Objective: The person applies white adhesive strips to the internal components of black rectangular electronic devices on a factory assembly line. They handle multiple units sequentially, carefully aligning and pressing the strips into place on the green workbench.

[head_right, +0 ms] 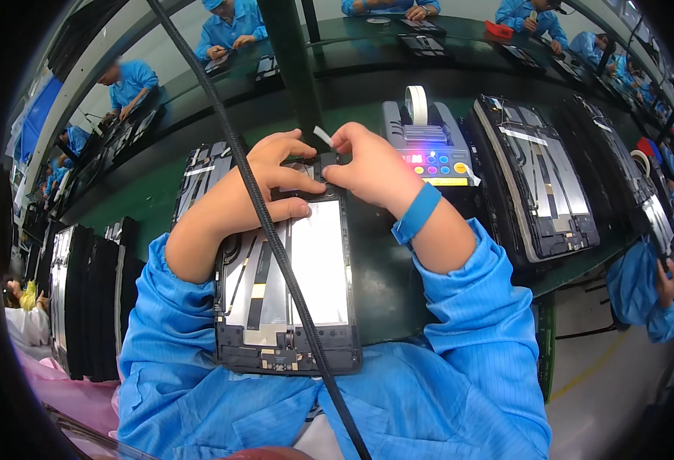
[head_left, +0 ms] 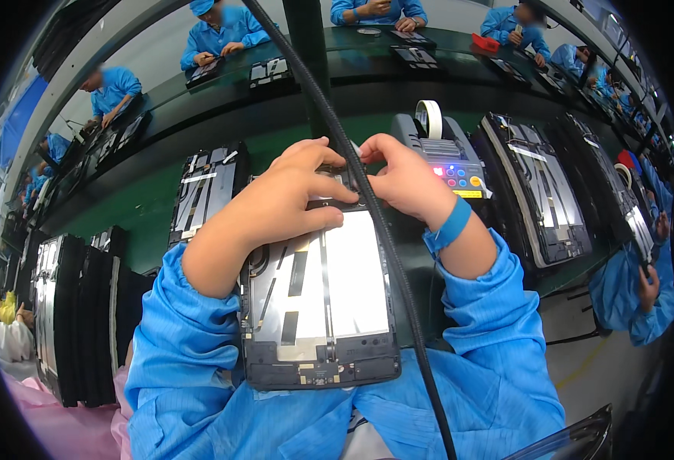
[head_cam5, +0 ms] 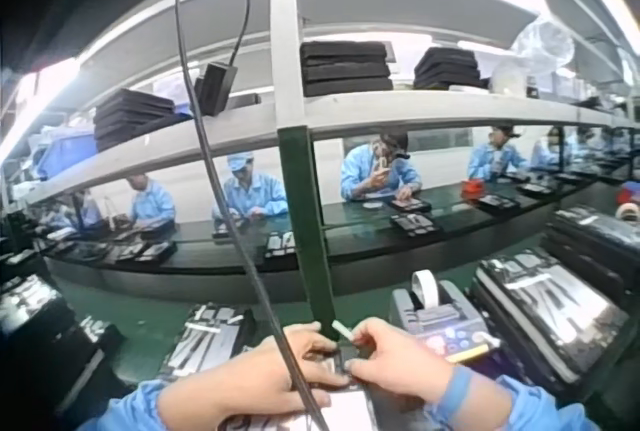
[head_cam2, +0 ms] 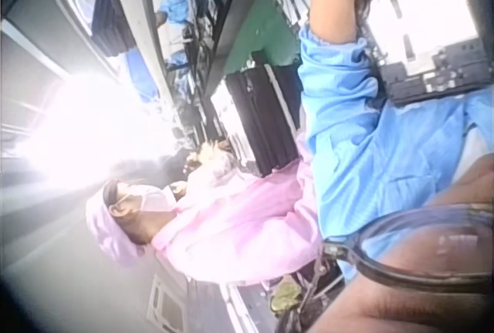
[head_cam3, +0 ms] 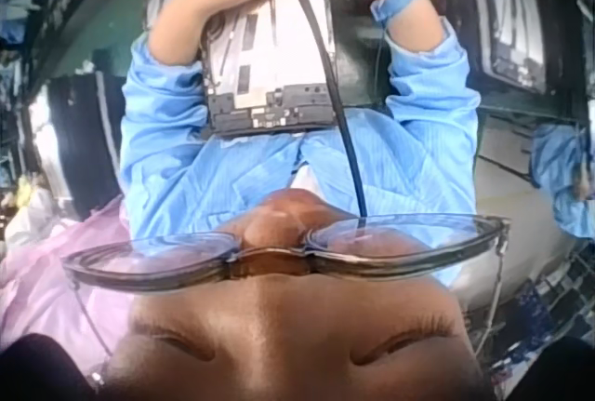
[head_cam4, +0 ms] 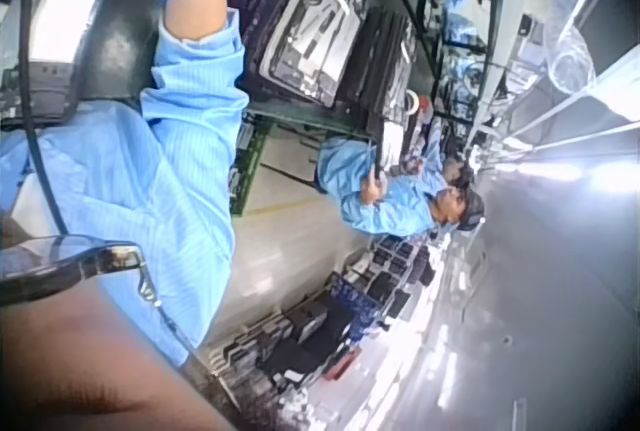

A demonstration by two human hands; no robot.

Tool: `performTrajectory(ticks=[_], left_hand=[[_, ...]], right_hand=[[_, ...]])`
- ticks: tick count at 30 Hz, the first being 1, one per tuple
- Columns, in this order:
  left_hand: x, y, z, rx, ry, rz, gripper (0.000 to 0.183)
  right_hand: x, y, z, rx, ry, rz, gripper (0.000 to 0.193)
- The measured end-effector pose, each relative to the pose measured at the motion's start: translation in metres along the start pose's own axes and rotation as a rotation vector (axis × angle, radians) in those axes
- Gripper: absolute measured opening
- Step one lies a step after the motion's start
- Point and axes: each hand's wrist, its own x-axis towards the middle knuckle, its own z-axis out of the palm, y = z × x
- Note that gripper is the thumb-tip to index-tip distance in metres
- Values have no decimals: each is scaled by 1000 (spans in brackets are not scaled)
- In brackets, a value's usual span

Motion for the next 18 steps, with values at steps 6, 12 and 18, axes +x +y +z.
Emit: performTrajectory(ticks=[6, 12, 18], left_hand=[[-2, -4, 1, 90, 61, 48, 30], [-3, -4, 3, 147, 100, 52, 26], [0, -6, 3, -1, 34, -84, 24]], right_hand=[[-3, -9, -8, 231, -174, 114, 54], [-7, -18, -24, 140, -207, -106, 26], [10, -21, -24, -243, -395, -263, 22]])
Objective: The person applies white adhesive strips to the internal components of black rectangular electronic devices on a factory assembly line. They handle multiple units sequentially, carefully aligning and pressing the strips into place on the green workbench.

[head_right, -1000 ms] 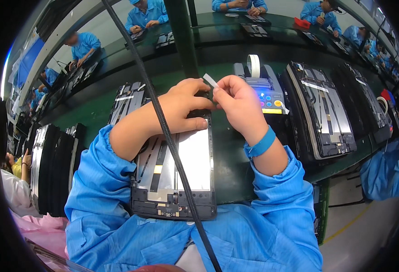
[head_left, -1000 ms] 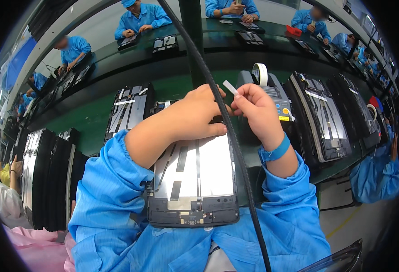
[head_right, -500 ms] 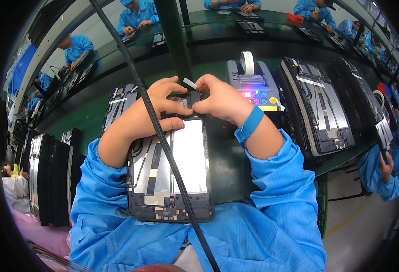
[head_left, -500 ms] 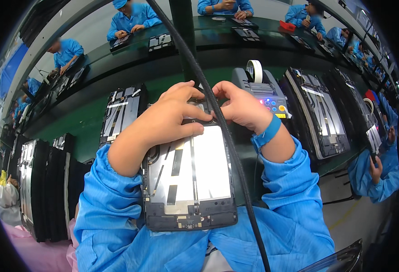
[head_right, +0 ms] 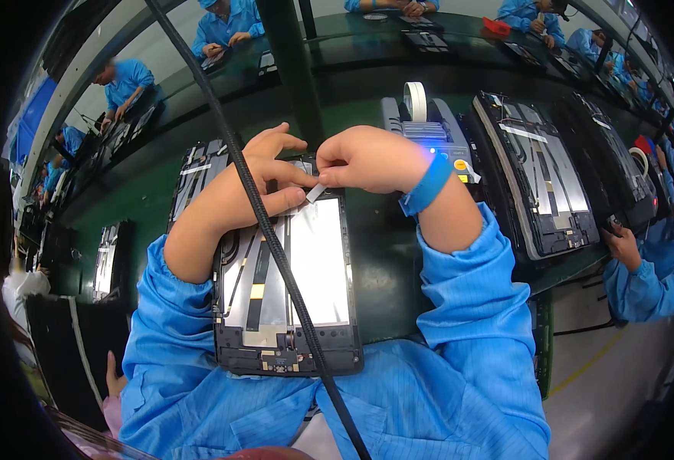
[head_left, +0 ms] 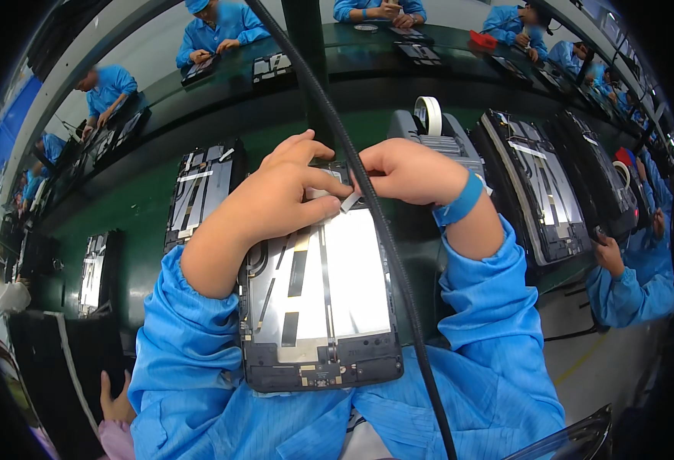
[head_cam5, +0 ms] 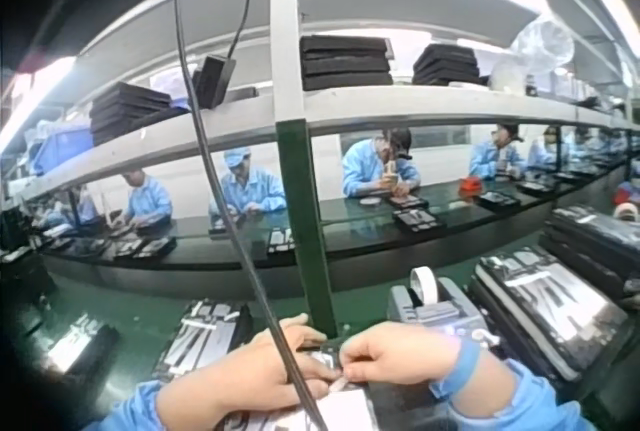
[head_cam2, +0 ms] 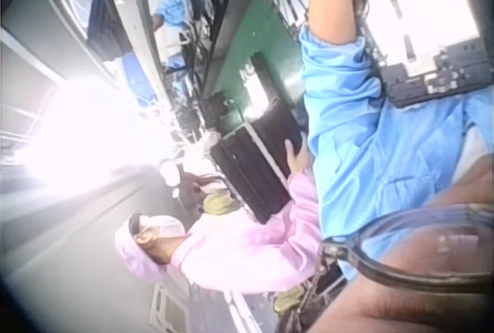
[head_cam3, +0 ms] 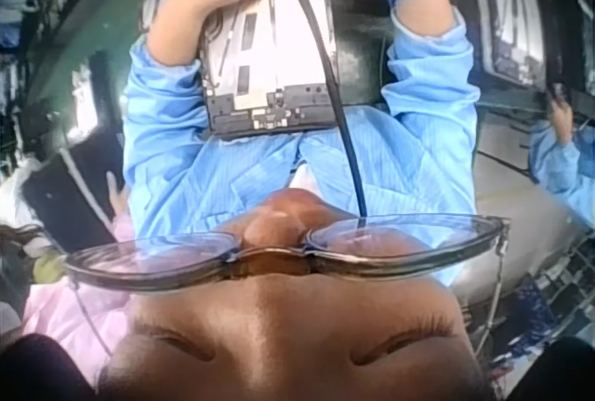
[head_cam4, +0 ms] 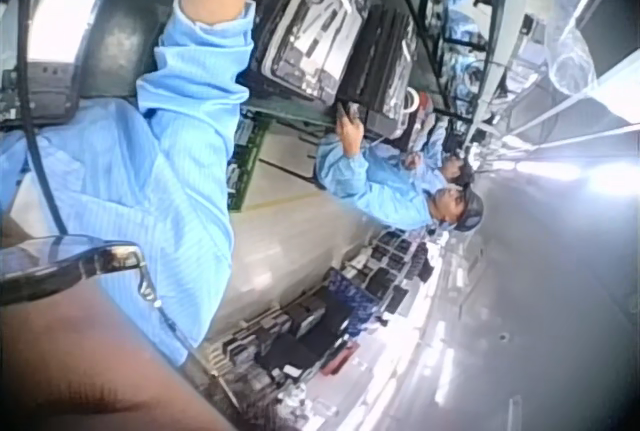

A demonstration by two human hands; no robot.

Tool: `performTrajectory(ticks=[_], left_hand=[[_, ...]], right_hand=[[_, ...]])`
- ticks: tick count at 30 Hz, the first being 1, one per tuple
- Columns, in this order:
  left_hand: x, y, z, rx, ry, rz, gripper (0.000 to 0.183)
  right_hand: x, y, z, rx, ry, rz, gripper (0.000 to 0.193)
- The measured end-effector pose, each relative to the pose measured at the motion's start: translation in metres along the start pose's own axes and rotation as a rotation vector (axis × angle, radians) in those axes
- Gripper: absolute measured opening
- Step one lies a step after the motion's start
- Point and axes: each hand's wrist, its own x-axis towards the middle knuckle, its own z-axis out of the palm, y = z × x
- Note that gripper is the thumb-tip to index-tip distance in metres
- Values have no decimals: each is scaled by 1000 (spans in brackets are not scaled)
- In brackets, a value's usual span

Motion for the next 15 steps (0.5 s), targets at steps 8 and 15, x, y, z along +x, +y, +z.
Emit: performTrajectory(ticks=[8, 15], left_hand=[[8, -3, 2, -76, -27, -152, 23], [19, 19, 2, 92, -30, -194, 27]], right_hand=[[6, 1, 4, -73, 0, 28, 23], [1, -10, 1, -138, -12, 242, 24]])
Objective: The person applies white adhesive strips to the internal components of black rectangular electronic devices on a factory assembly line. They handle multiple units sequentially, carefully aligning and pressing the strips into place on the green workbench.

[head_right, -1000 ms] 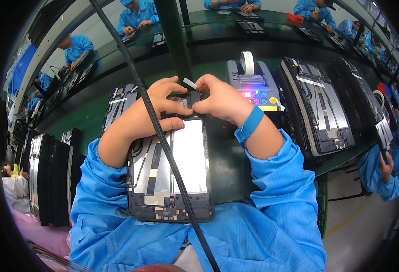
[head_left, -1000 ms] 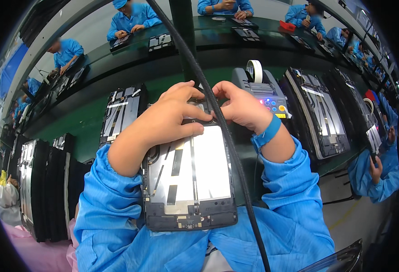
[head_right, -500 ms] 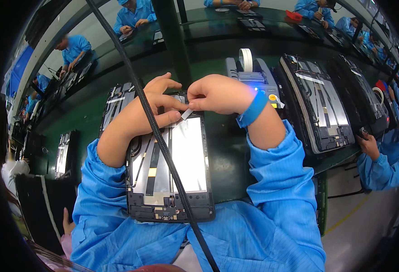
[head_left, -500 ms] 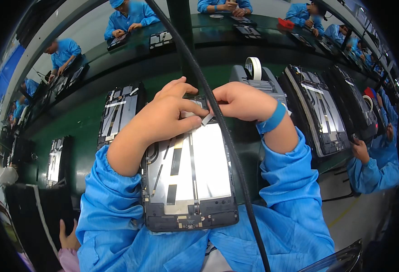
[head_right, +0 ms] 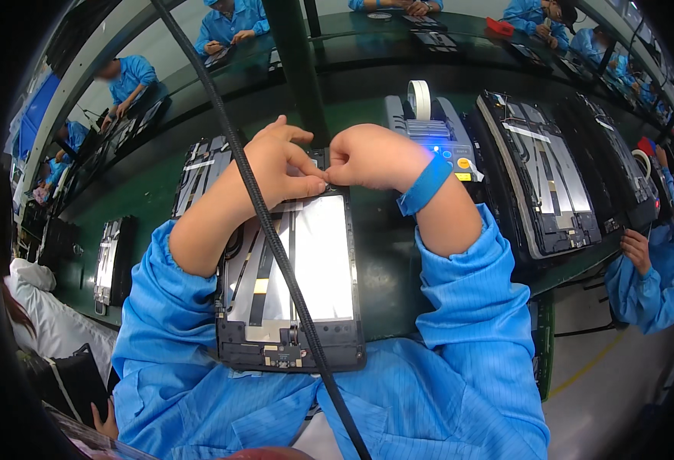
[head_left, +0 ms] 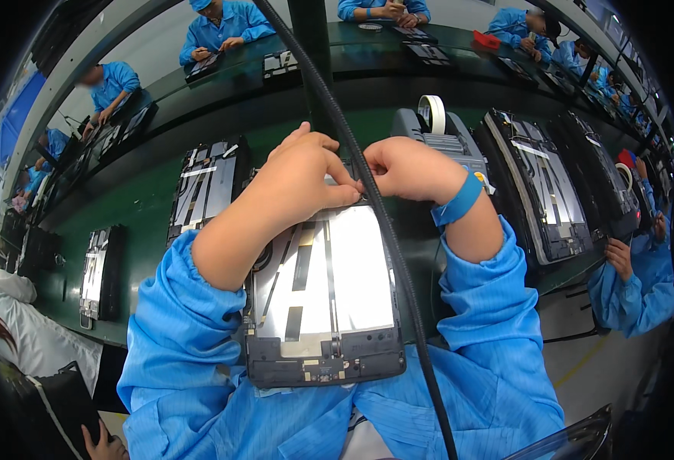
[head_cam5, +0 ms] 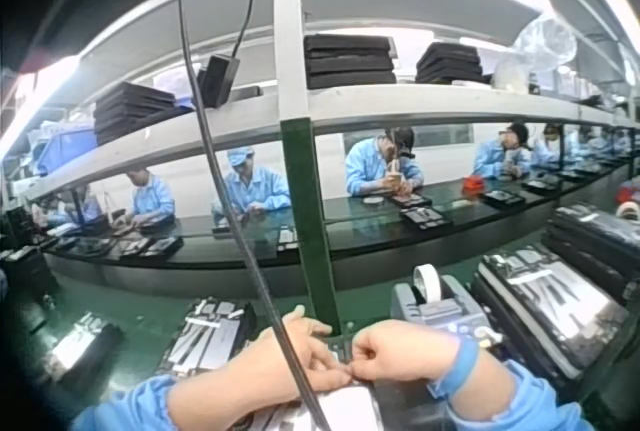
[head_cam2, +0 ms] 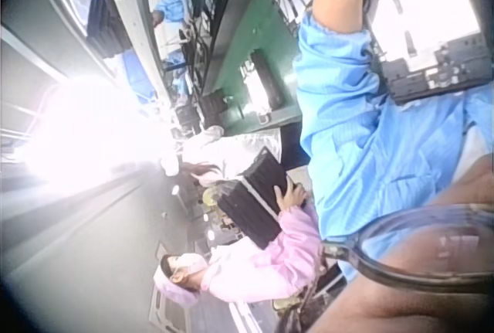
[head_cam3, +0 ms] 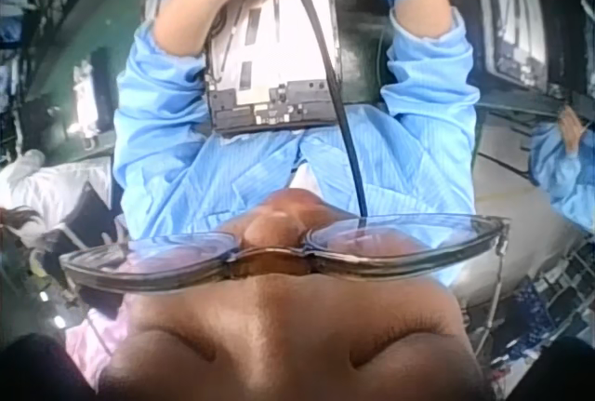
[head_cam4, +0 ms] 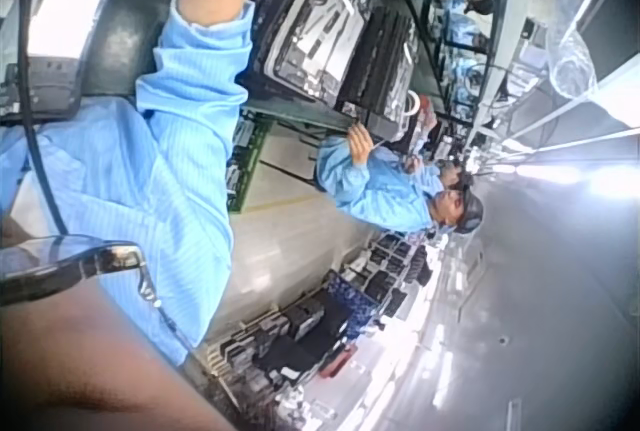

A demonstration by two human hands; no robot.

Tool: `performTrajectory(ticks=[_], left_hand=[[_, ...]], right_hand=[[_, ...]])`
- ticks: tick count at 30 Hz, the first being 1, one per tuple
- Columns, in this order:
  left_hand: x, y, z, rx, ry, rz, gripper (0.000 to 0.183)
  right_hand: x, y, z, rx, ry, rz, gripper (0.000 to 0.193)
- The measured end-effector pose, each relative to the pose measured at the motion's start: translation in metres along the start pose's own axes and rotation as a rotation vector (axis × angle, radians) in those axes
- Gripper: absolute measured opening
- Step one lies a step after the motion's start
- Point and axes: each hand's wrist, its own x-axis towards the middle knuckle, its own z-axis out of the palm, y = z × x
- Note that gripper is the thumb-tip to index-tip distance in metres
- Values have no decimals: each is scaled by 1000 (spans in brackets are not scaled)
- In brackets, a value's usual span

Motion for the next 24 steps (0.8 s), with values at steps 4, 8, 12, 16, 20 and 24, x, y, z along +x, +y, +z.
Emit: performTrajectory(ticks=[4, 8, 12, 16, 20, 24], left_hand=[[2, -8, -1, 58, 74, -9, 58], [-26, -11, 6, 178, 361, 13, 74], [-100, -41, 20, -262, 345, -281, 71], [-157, -34, 61, -1173, 424, -219, 84], [-156, -6, 25, -1539, 553, -70, 88], [-161, -52, -31, -1160, 571, -171, 77]], right_hand=[[-9, -17, -3, 3, 127, 325, 33], [-28, -3, 31, 167, 491, 107, 50], [-87, -15, 87, -4, 480, 16, 78], [-99, -28, 112, 402, 271, -68, 95], [-82, -55, 104, 543, 292, -166, 95], [-49, -94, 78, 406, 299, -298, 88]])
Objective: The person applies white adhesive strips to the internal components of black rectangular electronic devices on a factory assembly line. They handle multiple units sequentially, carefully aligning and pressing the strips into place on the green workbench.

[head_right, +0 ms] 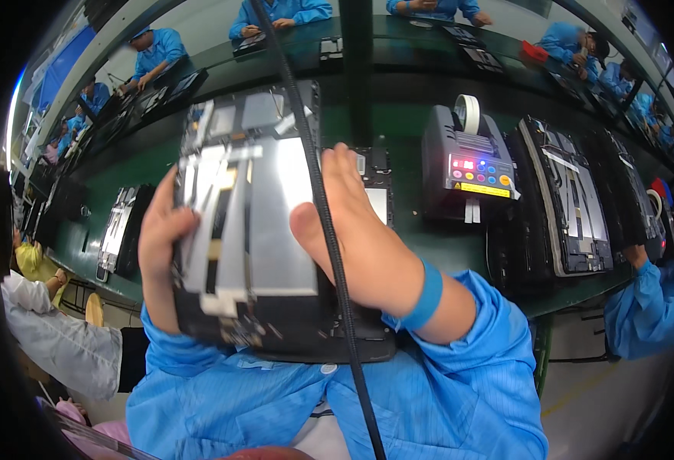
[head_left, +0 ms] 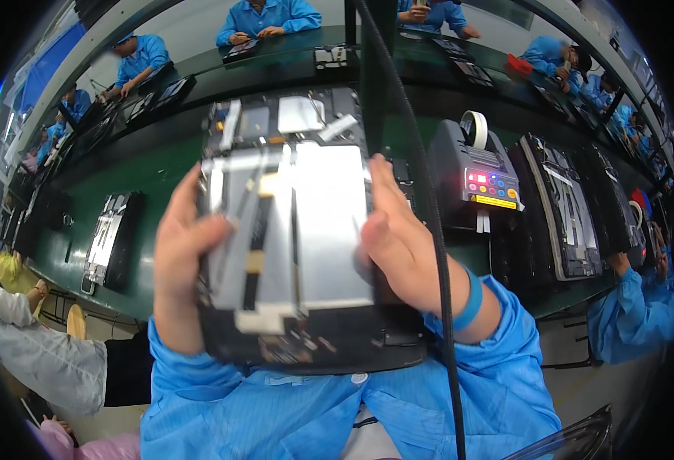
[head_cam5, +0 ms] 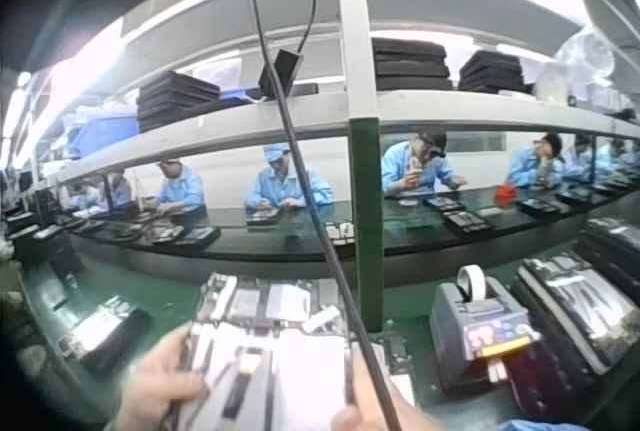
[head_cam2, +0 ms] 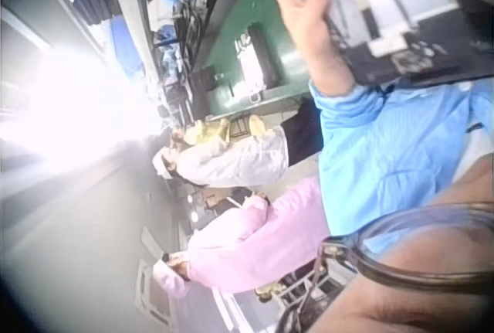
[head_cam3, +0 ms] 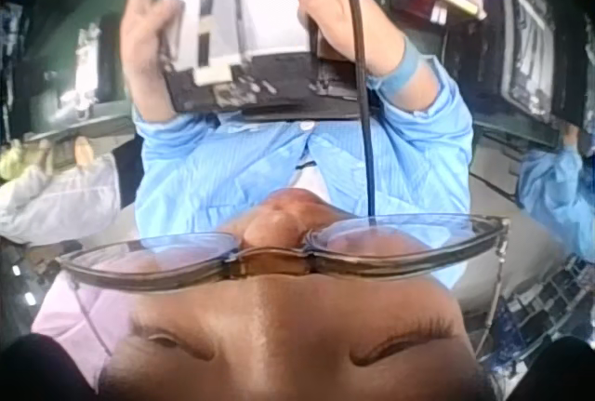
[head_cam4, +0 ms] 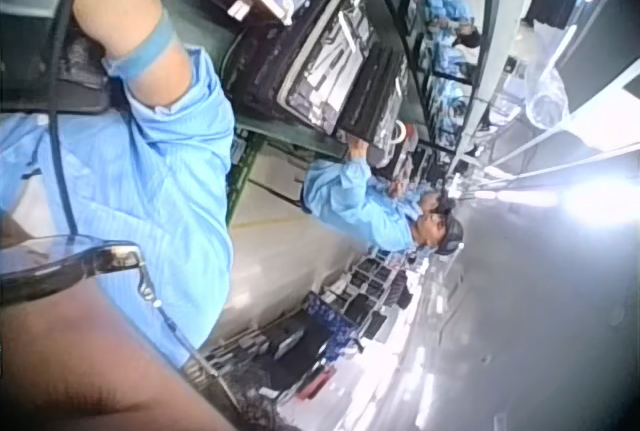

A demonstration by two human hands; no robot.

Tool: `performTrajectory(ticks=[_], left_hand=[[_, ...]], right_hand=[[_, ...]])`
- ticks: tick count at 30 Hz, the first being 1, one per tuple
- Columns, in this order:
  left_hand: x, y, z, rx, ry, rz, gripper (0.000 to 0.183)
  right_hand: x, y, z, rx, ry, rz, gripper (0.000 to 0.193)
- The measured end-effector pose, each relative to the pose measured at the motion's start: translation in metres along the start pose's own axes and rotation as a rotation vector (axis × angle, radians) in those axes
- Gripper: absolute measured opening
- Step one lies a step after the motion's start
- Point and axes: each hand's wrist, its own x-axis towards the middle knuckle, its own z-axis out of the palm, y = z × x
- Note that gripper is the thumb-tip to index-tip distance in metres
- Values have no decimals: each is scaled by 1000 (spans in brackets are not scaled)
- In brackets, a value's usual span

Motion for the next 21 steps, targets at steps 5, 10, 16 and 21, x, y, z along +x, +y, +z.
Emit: performTrajectory(ticks=[5, 10, 16, 21], left_hand=[[59, 5, -95, -33, 15, -136, 69], [107, -64, -176, 128, 80, -300, 65], [138, -105, -161, 9, 119, -356, 70], [147, -118, -174, 53, 96, -402, 71]], right_hand=[[-11, 1, 4, 44, -123, -54, 74], [-31, 8, -6, 43, -138, -13, 62], [-72, 23, -20, 144, 39, 193, 57], [-82, 25, -17, 152, 93, 243, 52]])
